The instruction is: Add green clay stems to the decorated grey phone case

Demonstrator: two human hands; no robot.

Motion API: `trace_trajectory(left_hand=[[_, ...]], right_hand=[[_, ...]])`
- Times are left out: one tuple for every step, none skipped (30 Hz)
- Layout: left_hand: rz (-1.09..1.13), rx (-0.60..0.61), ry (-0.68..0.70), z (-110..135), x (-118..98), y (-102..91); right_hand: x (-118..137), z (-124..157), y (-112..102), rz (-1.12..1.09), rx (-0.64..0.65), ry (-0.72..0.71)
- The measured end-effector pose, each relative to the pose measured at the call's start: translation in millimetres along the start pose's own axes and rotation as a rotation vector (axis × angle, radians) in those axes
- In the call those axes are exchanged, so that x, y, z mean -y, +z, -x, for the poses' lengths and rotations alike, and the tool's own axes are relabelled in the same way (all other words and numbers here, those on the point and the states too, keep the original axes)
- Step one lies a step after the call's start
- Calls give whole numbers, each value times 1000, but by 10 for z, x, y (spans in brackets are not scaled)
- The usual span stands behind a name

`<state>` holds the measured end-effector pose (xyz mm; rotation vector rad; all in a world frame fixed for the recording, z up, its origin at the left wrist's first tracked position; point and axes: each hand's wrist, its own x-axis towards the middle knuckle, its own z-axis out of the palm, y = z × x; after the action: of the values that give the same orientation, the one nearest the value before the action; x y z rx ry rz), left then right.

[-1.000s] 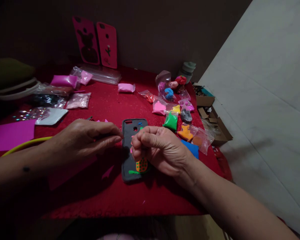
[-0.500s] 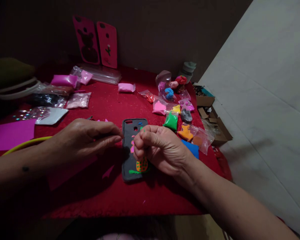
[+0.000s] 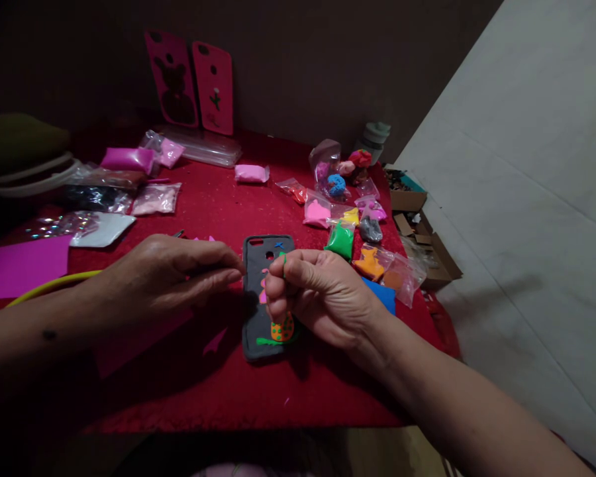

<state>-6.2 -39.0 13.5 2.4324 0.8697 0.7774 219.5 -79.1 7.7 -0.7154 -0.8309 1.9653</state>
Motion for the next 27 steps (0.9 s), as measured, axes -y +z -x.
trace_trajectory(left_hand=[[-2,2,-4,-1,-1,-1],[-2,6,-7,-1,-2,-1],[-2,7,-9,-1,-3,-2],[-1,7,-8,0,-5,-3],[1,9,-8,1,-6,-4],[2,11,-11,3,-9,-5],[2,14,-16,4,-11,-7],[2,18,-21,4,-13,-8],[2,18,-22,5,-15,-9],[2,16,-18,6,-16,-9],[1,11,-11,6,-16,-9],[0,3,0,8,-15,-9],[-1,-2,9,9,-14,-8],[-3,-6,13,11,-12,-6],[-4,-6,16,13,-11,-5],[-3,-4,16,15,-10,-3],[-2,-4,14,16,-10,-1],[-1,-6,13,16,-10,1],[-1,-6,10,15,-10,2],[-2,-4,4,14,-10,3],[-4,3,-5,13,-10,4],[-3,10,-14,13,-10,4],[0,18,-22,13,-9,3],[4,25,-29,14,-8,3],[8,31,-32,15,-6,2],[12,30,-29,17,-5,2],[14,27,-23,19,-4,2]], right_hand=[[0,2,0,4,-4,0],[1,3,0,7,-8,0],[2,2,0,10,-13,1],[4,0,-1,13,-20,2],[4,-4,-3,18,-27,7],[4,-9,-5,22,-35,9],[4,-13,-8,26,-41,11],[3,-16,-10,28,-45,10],[1,-18,-12,30,-44,8],[0,-19,-12,31,-43,2],[0,-19,-11,31,-41,-6],[1,-19,-9,33,-40,-12],[3,-18,-6,36,-42,-18],[6,-16,-1,39,-45,-21],[11,-15,3,41,-48,-21],[16,-13,8,41,-47,-20],[21,-12,12,36,-41,-17],[25,-10,16,28,-32,-15],[28,-9,18,20,-20,-12],[29,-7,20,13,-7,-9],[29,-6,20,9,2,-8],[27,-5,18,9,6,-7],[24,-4,15,14,7,-7],[20,-4,11,19,2,-12],[16,-4,6,25,-3,-17],[13,-5,0,30,-8,-22],[10,-7,-5,33,-9,-28]])
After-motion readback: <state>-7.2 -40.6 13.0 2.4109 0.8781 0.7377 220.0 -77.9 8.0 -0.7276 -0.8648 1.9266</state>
